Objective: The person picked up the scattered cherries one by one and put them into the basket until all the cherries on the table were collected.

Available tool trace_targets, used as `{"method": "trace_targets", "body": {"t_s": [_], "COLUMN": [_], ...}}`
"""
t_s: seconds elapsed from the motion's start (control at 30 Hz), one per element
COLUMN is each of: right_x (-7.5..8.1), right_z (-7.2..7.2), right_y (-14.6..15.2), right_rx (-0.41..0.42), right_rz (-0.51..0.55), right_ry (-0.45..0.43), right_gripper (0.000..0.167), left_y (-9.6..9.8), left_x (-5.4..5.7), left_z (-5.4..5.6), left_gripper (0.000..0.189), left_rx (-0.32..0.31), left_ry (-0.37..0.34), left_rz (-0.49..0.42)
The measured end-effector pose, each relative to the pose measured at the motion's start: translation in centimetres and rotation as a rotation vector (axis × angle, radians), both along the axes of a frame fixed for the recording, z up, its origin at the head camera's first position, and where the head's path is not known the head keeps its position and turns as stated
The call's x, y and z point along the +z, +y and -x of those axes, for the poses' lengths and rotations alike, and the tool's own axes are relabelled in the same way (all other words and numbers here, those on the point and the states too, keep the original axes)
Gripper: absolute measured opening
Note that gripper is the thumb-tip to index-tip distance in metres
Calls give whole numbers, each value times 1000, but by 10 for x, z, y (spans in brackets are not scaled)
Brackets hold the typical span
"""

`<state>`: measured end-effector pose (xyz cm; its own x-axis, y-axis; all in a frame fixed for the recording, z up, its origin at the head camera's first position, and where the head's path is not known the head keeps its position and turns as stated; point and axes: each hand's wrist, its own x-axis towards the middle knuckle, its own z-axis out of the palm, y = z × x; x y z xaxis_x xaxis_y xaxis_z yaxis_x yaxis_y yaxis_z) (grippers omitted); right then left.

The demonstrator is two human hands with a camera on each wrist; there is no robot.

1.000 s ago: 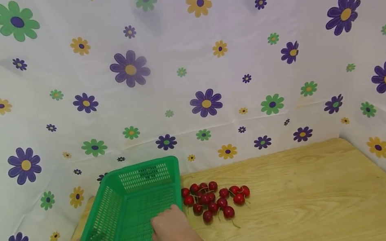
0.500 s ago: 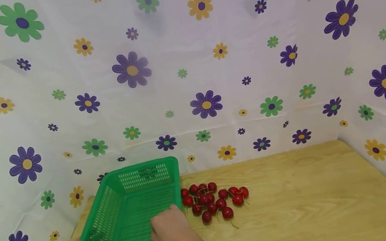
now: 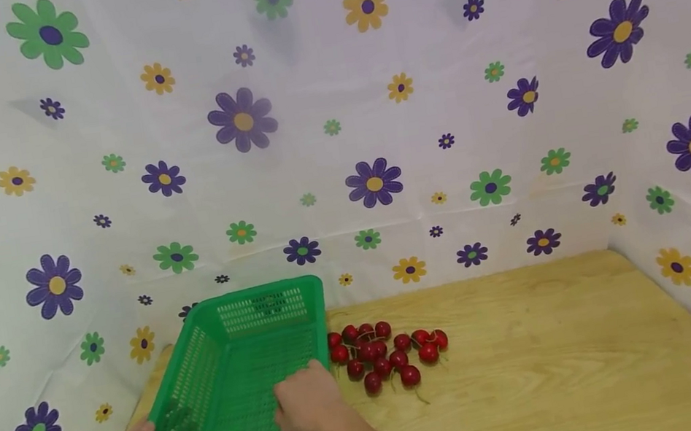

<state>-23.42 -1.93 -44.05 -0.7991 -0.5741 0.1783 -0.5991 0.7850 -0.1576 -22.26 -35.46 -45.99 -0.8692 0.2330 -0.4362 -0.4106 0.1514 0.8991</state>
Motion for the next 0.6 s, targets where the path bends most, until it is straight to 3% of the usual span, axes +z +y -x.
{"method": "trace_targets", "body": {"t_s": [0.2,0.43,0.6], "right_x": [1,3,1], "right_z": [-2,-3,-2], "right_y": [1,3,3], "right_rx": [-13,-16,0], "right_rz": [27,108,232], "right_ry": [-16,-13,29], "right_gripper": [28,22,20], "left_y": [1,2,4], "left_x": [2,3,1], "left_z": [2,3,4], "left_gripper": [81,82,83], "left_rx": [-20,-44,32], "left_ry": [26,2,16], "left_rz": [28,-31,52]}}
